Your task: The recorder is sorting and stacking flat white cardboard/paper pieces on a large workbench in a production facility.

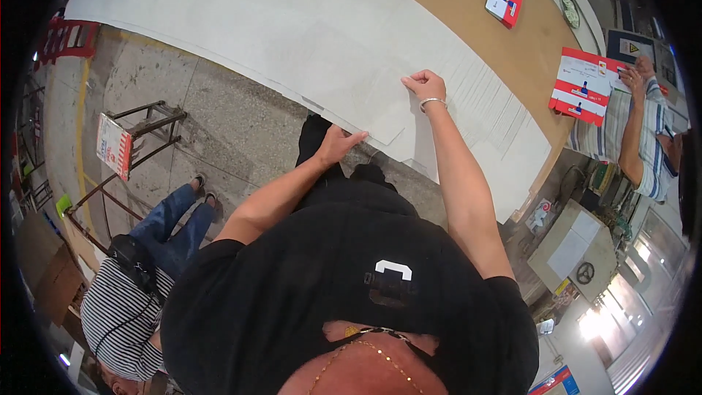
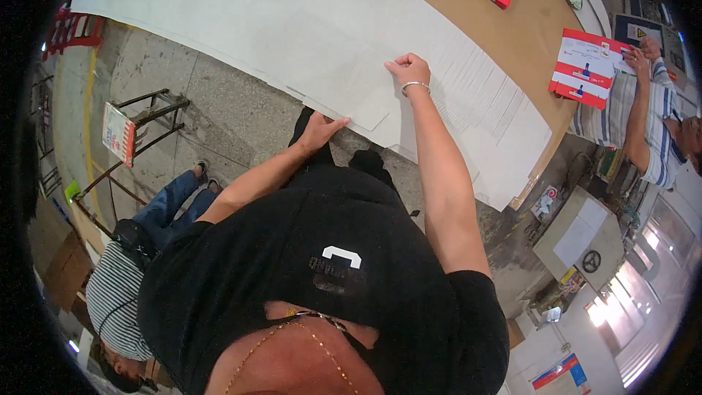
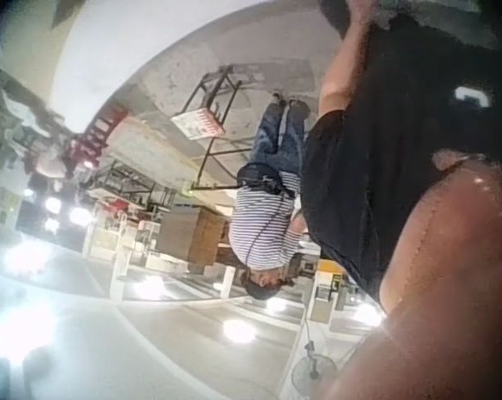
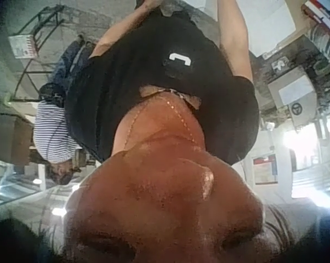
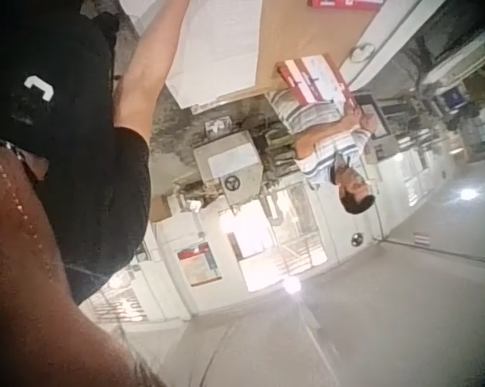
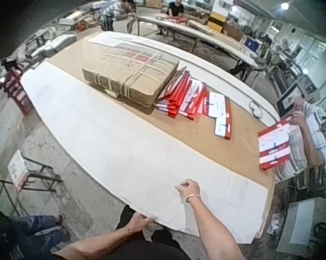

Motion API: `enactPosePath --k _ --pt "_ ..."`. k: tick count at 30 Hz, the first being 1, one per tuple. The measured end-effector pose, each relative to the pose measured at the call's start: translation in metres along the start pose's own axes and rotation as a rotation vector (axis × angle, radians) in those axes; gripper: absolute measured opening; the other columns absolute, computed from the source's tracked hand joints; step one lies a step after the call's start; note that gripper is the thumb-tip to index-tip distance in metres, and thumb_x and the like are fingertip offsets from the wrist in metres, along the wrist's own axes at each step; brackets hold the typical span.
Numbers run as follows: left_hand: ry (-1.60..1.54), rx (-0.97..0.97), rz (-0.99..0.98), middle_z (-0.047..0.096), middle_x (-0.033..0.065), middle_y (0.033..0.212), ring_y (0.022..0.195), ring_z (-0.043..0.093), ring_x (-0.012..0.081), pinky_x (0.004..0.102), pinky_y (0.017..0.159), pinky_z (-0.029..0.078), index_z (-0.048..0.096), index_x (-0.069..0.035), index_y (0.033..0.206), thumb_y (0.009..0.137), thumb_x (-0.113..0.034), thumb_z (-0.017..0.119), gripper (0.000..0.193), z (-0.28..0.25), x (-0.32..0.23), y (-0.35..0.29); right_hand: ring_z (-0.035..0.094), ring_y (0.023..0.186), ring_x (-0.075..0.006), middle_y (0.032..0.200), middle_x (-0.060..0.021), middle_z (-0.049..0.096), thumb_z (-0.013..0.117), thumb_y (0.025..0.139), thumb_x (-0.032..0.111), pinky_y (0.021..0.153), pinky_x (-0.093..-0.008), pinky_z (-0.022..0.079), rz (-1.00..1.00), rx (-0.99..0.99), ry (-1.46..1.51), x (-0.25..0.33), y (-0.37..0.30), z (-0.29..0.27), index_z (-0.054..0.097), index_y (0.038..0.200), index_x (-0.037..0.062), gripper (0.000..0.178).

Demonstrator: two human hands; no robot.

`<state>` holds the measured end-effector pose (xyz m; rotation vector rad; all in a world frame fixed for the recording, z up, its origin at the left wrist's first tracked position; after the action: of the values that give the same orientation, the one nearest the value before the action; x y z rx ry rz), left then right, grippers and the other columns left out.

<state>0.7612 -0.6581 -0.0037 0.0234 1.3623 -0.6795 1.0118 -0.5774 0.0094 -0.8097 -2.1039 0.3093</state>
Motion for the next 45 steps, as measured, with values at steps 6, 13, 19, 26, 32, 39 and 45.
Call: enactPosePath --k 6,13,19,26,32,39,45 --pt "0.105 -0.052 0.026 0.062 0.0066 0.095 0.085 0.055 0.0143 0.0305 0.075 0.046 0.057 0.005 0.105 0.081 -0.013 0.066 0.032 0.006 -0.008 0.008 0.061 0.075 -0.0240 0.079 -0.0096 0.065 0.072 0.070 0.032 0.069 -0.0350 0.049 -0.345 -0.162 -0.300 0.015 -0.008 -0.005 0.067 0.084 0.0055 0.030" --pt "0.124 -0.059 -0.049 0.055 0.0115 0.115 0.105 0.052 0.0210 0.0334 0.090 0.042 0.046 0.004 0.120 0.075 -0.011 0.070 0.053 0.007 0.001 0.002 0.052 0.084 -0.0324 0.084 -0.0137 0.056 0.065 0.075 0.025 0.075 -0.0426 0.042 -0.550 -0.243 -0.387 -0.002 -0.017 0.016 0.065 0.085 0.0061 0.021" --pt "-0.576 -0.125 -0.150 0.054 0.0060 0.117 0.105 0.053 0.0188 0.0325 0.088 0.044 0.038 -0.001 0.128 0.078 -0.007 0.067 0.058 0.028 0.008 -0.003 0.051 0.088 -0.0328 0.089 -0.0149 0.056 0.067 0.071 0.022 0.079 -0.0427 0.042 -0.701 -0.397 -0.189 -0.014 -0.040 -0.028 0.060 0.104 0.0049 0.038" --pt "-0.572 -0.072 -0.050 0.053 0.0076 0.119 0.105 0.053 0.0195 0.0329 0.086 0.045 0.042 -0.001 0.126 0.082 -0.012 0.065 0.051 0.034 0.016 0.012 0.050 0.098 -0.0362 0.104 -0.0180 0.054 0.069 0.068 0.030 0.081 -0.0469 0.042 -0.237 -0.501 -0.560 -0.187 -0.131 -0.152 0.054 0.115 0.0073 0.054" --pt "0.200 -0.159 0.175 0.051 0.0118 0.122 0.102 0.056 0.0257 0.0352 0.087 0.045 0.037 0.005 0.127 0.083 -0.013 0.058 0.051 0.044 0.012 0.025 0.032 0.122 -0.0414 0.135 -0.0204 0.034 0.069 0.069 0.043 0.092 -0.0510 0.038 -0.105 -0.399 -0.575 -0.249 -0.169 -0.150 0.042 0.131 0.0177 0.072" --pt "0.871 -0.362 0.843 0.057 0.0187 0.113 0.102 0.057 0.0292 0.0369 0.087 0.045 0.047 0.003 0.120 0.082 -0.006 0.052 0.039 0.184 -0.088 -0.037 0.027 0.128 -0.0408 0.141 -0.0191 0.028 0.068 0.070 0.046 0.098 -0.0510 0.032 -0.020 -0.355 -0.551 -0.250 -0.167 -0.152 0.038 0.135 0.0209 0.076" --pt "-0.035 -0.093 0.002 0.056 0.0093 0.115 0.101 0.056 0.0201 0.0388 0.085 0.046 0.046 -0.001 0.120 0.082 -0.012 0.061 0.043 0.090 -0.036 -0.002 0.029 0.126 -0.0425 0.140 -0.0210 0.029 0.071 0.068 0.044 0.095 -0.0522 0.036 -0.006 -0.378 -0.546 -0.257 -0.171 -0.155 0.041 0.133 0.0197 0.075"
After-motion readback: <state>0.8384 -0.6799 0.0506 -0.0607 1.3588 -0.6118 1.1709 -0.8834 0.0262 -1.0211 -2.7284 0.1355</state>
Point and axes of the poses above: each hand's wrist, its own y-axis towards the middle knuckle, its own z-axis out of the palm, x = y × z, the point moved 1 cm from there along y, towards the middle knuckle
